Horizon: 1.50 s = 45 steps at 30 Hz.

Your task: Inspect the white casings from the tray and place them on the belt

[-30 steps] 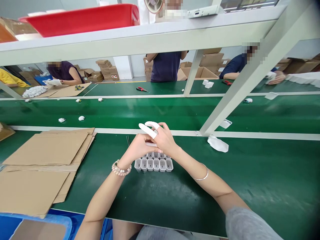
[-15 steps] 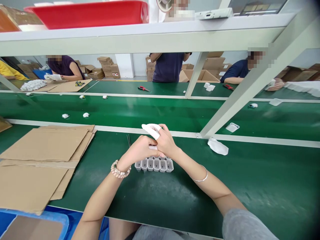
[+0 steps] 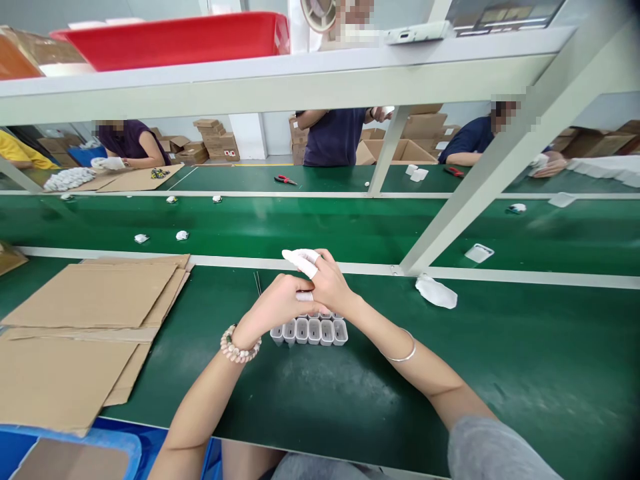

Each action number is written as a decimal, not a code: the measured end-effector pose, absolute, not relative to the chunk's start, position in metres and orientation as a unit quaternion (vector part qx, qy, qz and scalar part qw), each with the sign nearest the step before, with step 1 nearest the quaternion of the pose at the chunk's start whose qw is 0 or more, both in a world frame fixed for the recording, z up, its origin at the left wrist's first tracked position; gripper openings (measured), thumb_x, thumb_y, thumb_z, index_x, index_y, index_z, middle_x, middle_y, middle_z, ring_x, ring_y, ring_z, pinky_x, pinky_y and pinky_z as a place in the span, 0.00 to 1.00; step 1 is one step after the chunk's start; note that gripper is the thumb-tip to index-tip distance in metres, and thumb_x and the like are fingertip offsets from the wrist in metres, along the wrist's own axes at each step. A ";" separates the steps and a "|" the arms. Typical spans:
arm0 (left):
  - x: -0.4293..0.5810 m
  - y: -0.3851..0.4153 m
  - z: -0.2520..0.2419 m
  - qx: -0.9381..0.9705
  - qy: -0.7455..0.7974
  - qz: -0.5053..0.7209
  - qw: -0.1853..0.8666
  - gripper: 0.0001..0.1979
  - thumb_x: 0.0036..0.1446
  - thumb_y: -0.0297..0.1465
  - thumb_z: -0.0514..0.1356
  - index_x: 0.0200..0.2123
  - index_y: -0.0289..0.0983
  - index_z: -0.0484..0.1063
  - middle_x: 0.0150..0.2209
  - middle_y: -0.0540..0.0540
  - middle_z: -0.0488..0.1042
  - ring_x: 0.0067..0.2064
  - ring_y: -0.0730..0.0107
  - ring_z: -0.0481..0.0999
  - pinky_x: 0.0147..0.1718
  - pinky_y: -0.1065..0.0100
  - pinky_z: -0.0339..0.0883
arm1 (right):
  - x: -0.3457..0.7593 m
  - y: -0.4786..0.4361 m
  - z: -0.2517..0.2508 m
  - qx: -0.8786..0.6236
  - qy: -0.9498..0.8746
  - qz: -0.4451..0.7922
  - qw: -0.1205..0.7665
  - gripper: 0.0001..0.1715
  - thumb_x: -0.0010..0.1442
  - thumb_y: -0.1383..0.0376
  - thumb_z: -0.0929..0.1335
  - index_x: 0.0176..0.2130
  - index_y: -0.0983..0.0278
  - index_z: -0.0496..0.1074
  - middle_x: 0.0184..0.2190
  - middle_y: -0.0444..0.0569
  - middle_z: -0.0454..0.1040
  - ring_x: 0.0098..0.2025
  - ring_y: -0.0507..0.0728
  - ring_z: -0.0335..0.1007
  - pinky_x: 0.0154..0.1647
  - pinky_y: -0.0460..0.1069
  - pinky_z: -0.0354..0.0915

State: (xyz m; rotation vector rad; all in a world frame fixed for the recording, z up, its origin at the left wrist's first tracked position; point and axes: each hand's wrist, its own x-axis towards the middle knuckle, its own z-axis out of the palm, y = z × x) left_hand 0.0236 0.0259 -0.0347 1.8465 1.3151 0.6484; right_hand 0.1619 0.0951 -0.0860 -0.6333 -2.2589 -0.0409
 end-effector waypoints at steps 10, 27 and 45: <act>0.022 0.020 -0.026 0.759 0.499 0.254 0.332 0.12 0.50 0.38 0.68 0.35 0.37 0.78 0.28 0.50 0.79 0.27 0.71 0.70 0.25 0.72 0.59 | 0.165 0.094 -0.081 -0.249 -0.889 0.000 0.385 0.43 0.57 0.46 0.69 0.62 0.67 0.63 0.45 0.59 0.72 0.44 0.64 0.63 0.48 0.60 0.63; -0.022 0.012 -0.009 0.717 0.560 0.323 0.262 0.25 0.51 0.43 0.67 0.52 0.43 0.73 0.50 0.44 0.77 0.45 0.61 0.79 0.47 0.59 0.75 | 0.172 0.103 -0.062 -0.212 -0.727 0.544 0.362 0.24 0.56 0.57 0.72 0.49 0.65 0.74 0.41 0.52 0.78 0.36 0.55 0.75 0.42 0.54 0.71; -0.067 0.030 -0.132 0.676 0.605 0.263 0.328 0.23 0.59 0.49 0.54 0.36 0.34 0.76 0.30 0.45 0.78 0.30 0.67 0.74 0.29 0.69 0.65 | 0.216 0.210 -0.171 -0.294 -0.468 0.714 0.430 0.21 0.51 0.59 0.72 0.44 0.66 0.74 0.38 0.52 0.79 0.32 0.51 0.73 0.41 0.50 0.68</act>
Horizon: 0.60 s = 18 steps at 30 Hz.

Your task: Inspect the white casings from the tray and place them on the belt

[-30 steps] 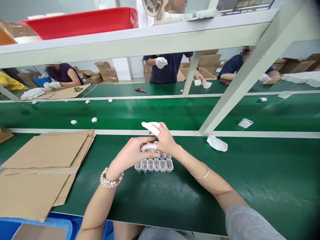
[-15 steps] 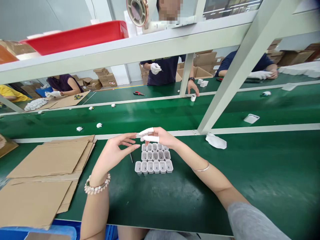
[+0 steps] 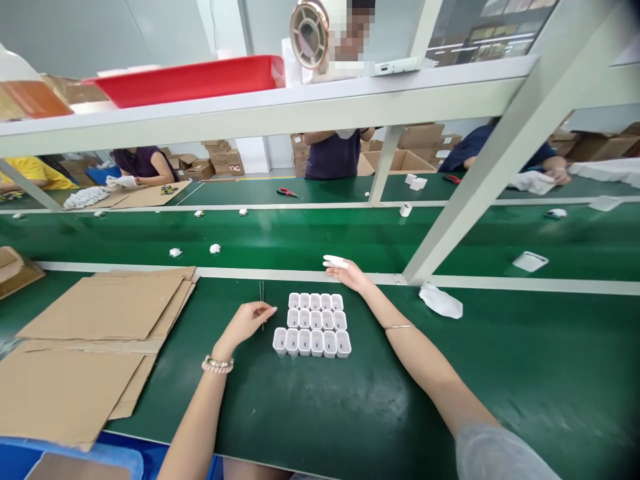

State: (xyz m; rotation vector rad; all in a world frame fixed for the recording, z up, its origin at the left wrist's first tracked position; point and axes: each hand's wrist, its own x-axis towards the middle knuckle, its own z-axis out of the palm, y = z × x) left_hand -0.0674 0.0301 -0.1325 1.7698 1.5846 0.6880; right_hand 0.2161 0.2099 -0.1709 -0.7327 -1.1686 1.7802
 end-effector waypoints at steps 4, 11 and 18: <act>-0.076 0.030 -0.137 0.706 0.643 0.209 0.214 0.25 0.62 0.49 0.51 0.27 0.35 0.74 0.26 0.47 0.73 0.26 0.69 0.68 0.26 0.68 0.56 | 0.215 0.217 -0.189 -0.303 -0.465 0.707 0.438 0.22 0.47 0.61 0.75 0.42 0.67 0.76 0.35 0.52 0.79 0.31 0.53 0.73 0.38 0.50 0.68; -0.095 0.026 -0.136 0.685 0.652 0.209 0.249 0.24 0.59 0.50 0.52 0.36 0.37 0.76 0.32 0.44 0.76 0.30 0.65 0.71 0.29 0.67 0.61 | 0.211 0.220 -0.196 -0.318 -0.466 0.694 0.446 0.23 0.41 0.59 0.78 0.38 0.66 0.78 0.31 0.50 0.79 0.30 0.54 0.73 0.38 0.52 0.68; -0.087 0.014 -0.131 0.702 0.528 0.141 0.456 0.35 0.45 0.48 0.68 0.54 0.42 0.66 0.49 0.44 0.72 0.40 0.64 0.75 0.36 0.65 0.69 | 0.211 0.219 -0.197 -0.321 -0.473 0.688 0.448 0.22 0.40 0.61 0.78 0.37 0.64 0.79 0.32 0.49 0.79 0.30 0.54 0.73 0.39 0.53 0.68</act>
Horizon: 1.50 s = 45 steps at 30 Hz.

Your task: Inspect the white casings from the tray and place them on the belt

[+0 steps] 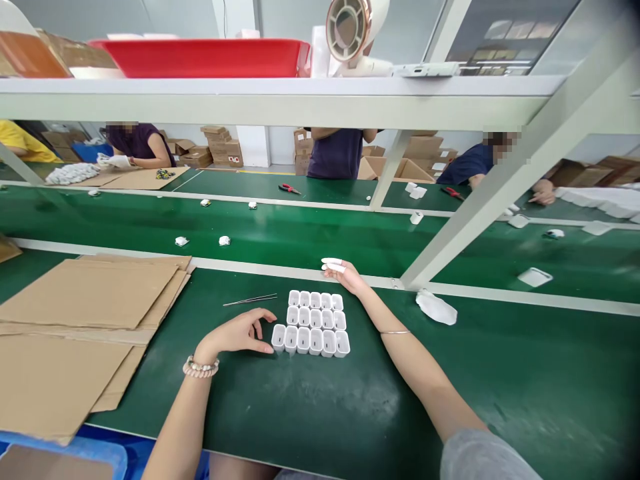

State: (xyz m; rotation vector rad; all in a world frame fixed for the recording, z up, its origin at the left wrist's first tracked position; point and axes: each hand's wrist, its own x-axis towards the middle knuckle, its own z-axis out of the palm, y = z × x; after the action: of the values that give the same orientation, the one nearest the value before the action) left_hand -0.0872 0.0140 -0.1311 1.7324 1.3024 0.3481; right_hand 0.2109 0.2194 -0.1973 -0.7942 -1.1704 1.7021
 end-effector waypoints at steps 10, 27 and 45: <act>-0.081 0.022 -0.144 0.748 0.511 0.228 0.356 0.18 0.58 0.45 0.60 0.44 0.40 0.70 0.48 0.44 0.71 0.40 0.65 0.73 0.40 0.63 0.69 | 0.212 0.220 -0.200 -0.330 -0.479 0.681 0.445 0.23 0.39 0.60 0.78 0.38 0.64 0.79 0.32 0.49 0.79 0.30 0.54 0.73 0.40 0.53 0.68; -0.099 0.029 -0.152 0.704 0.558 0.332 0.288 0.20 0.55 0.41 0.63 0.49 0.40 0.68 0.49 0.43 0.72 0.49 0.61 0.72 0.49 0.59 0.67 | 0.213 0.219 -0.202 -0.355 -0.508 0.654 0.434 0.23 0.42 0.56 0.77 0.39 0.62 0.79 0.33 0.48 0.79 0.31 0.54 0.73 0.42 0.53 0.68; -0.076 0.018 -0.145 0.768 0.454 0.207 0.402 0.27 0.40 0.45 0.71 0.42 0.39 0.73 0.42 0.46 0.73 0.43 0.60 0.72 0.40 0.66 0.64 | 0.055 0.274 -0.159 -0.369 -0.800 0.410 0.237 0.16 0.58 0.58 0.72 0.44 0.63 0.74 0.39 0.51 0.77 0.37 0.55 0.73 0.45 0.53 0.69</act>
State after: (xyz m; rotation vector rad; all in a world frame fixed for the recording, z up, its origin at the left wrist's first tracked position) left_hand -0.0757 0.0184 -0.1454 1.9406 1.1463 0.5228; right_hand 0.0546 0.2743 -0.1591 -1.0113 -2.1928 1.1226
